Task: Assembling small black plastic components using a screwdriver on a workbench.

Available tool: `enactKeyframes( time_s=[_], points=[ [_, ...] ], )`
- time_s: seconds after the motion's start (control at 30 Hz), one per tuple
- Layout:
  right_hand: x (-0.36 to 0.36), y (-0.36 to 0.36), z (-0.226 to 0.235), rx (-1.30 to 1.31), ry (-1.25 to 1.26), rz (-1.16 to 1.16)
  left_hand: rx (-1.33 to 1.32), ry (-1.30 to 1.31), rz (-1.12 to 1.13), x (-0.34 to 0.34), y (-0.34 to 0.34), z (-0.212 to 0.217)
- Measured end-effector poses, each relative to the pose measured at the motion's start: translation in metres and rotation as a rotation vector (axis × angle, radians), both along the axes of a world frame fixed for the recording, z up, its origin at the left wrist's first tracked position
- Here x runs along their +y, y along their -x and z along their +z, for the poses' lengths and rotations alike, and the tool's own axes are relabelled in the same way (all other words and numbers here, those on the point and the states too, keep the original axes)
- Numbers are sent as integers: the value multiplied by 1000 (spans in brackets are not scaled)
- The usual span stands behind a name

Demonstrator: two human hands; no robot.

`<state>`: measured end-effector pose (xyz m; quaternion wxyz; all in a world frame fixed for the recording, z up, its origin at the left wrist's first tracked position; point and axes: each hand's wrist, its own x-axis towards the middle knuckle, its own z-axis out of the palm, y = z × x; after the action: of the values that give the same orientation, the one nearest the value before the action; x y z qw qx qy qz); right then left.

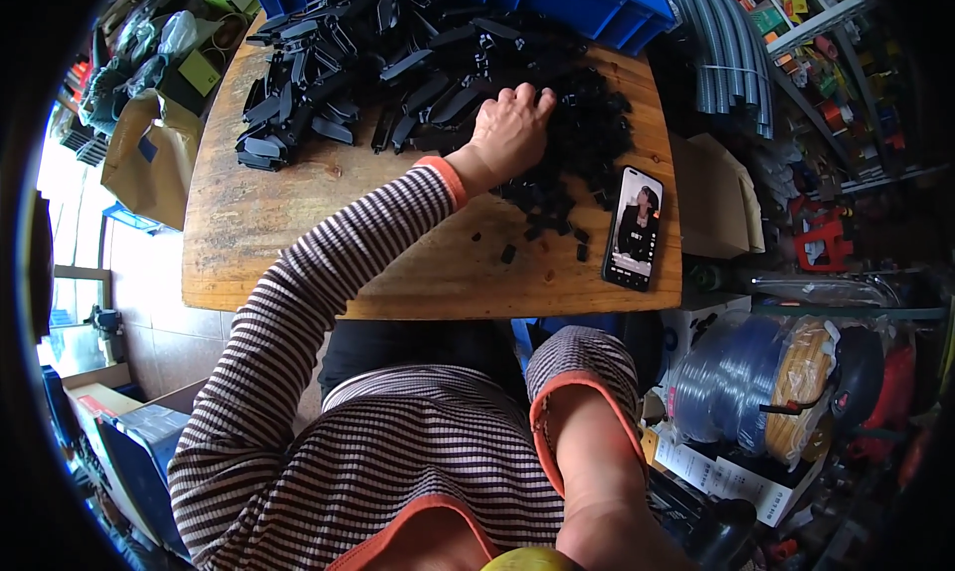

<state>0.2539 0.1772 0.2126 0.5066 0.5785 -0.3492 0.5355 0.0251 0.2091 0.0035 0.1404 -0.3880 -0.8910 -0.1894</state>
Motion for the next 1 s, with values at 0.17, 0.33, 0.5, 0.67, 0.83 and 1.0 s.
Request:
enactKeyframes(
  time_s=[0.17, 0.33, 0.5, 0.67, 0.83, 1.0],
  points=[
    [0, -4, -3, 9, 22, -137, -114, -93, -53, 0, 11, 0],
    [1, -4, -7, 6, 38, -161, -184, -305, -161, -29, 18, 8],
    [2, -4, -8, -15, 27, -114, -300, -393, -341, -95, 23, 26],
    [9, -5, -16, -80, 35, -37, -258, -197, -641, -171, 11, 24],
    [32, -18, -41, -309, 53, 130, -307, 125, -819, -197, 7, 21],
    [43, 68, -109, -1341, -432, -945, 30, -20, -664, -210, 0, 14]
  ],
)
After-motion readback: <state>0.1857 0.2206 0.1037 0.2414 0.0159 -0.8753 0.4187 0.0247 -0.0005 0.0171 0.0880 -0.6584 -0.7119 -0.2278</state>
